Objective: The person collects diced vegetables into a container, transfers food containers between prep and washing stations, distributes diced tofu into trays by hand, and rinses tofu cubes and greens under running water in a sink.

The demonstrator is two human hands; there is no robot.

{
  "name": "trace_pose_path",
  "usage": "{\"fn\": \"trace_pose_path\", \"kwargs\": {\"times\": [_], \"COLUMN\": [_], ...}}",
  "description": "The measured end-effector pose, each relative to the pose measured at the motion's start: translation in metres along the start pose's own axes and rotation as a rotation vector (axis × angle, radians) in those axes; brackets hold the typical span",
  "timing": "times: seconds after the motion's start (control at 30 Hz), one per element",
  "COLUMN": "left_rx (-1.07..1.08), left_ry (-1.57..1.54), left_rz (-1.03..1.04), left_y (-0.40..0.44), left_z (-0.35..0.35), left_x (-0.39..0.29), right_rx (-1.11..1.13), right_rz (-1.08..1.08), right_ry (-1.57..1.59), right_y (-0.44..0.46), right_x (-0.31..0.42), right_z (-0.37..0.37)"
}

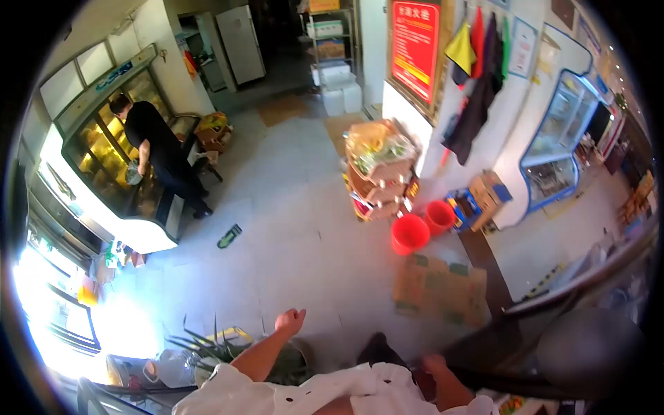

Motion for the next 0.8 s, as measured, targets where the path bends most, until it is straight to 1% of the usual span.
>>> {"fn": "trace_pose_path", "kwargs": {"times": [0.03,0.07,0.1,0.13,0.17,0.2,0.23,0.27,0.3,0.37,0.4,0.43,0.47,0.5,0.53,0.57,0.6,0.67,0.73,0.77,0.8], "left_rx": [-0.016,-0.033,0.01,0.063,0.18,0.254,0.385,0.28,0.34,0.414,0.428,0.429,0.421,0.412,0.406,0.4,0.401,0.422,0.45,0.468,0.481], "left_ry": [-0.017,-0.031,-0.018,0.075,0.141,0.195,0.197,0.283,0.492,0.411,0.34,0.282,0.231,0.185,0.151,0.127,0.113,0.118,0.163,0.209,0.257], "left_rz": [-0.023,-0.047,-0.073,-0.046,-0.02,0.029,0.053,0.196,0.231,0.065,-0.054,-0.158,-0.231,-0.29,-0.32,-0.339,-0.344,-0.311,-0.242,-0.191,-0.121], "left_y": [0.027,0.049,0.069,0.089,0.097,0.098,0.095,0.105,0.085,0.116,0.145,0.175,0.209,0.244,0.28,0.319,0.359,0.447,0.54,0.586,0.642], "left_z": [-0.004,-0.003,-0.002,0.006,0.004,-0.001,-0.011,0.024,-0.016,-0.054,-0.076,-0.096,-0.115,-0.13,-0.143,-0.154,-0.166,-0.183,-0.206,-0.214,-0.228], "left_x": [0.017,0.04,0.062,0.088,0.108,0.127,0.141,0.188,0.175,0.187,0.193,0.198,0.198,0.197,0.193,0.189,0.187,0.183,0.181,0.189,0.194], "right_rx": [0.094,0.16,0.271,0.308,0.354,0.405,0.461,0.51,0.51,0.441,0.384,0.31,0.223,0.148,0.093,0.261,0.236,0.304,0.317,0.322,0.326], "right_rz": [-0.087,-0.205,-0.332,-0.29,-0.244,-0.19,-0.134,-0.068,-0.063,-0.206,-0.332,-0.445,-0.551,-0.628,-0.661,-0.554,-0.51,-0.653,-0.611,-0.587,-0.552], "right_ry": [-0.328,-0.647,-1.097,-0.885,-0.675,-0.468,-0.263,-0.059,-0.058,-0.378,-0.529,-0.611,-0.619,-0.58,-0.515,-0.515,-0.313,-0.237,-0.117,-0.044,-0.053], "right_y": [0.022,0.034,0.046,0.078,0.109,0.137,0.171,0.205,0.247,0.345,0.395,0.44,0.482,0.517,0.545,0.588,0.61,0.631,0.646,0.657,0.689], "right_x": [0.016,0.05,0.081,0.113,0.132,0.148,0.171,0.194,0.225,0.319,0.381,0.443,0.513,0.586,0.664,0.738,0.804,0.936,1.023,1.054,1.061], "right_z": [0.004,0.008,0.009,0.012,0.014,0.014,0.014,0.014,0.017,0.043,0.065,0.093,0.12,0.143,0.166,0.189,0.205,0.22,0.221,0.227,0.229]}}
Point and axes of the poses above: each hand's wrist, its own y-axis towards the middle knuckle, its own z-axis out of the palm, x = y × z, the point moved 3 cm from there along y, towards the middle knuckle, and after that the axes turned 14 degrees about y, right-handed, at the moved point
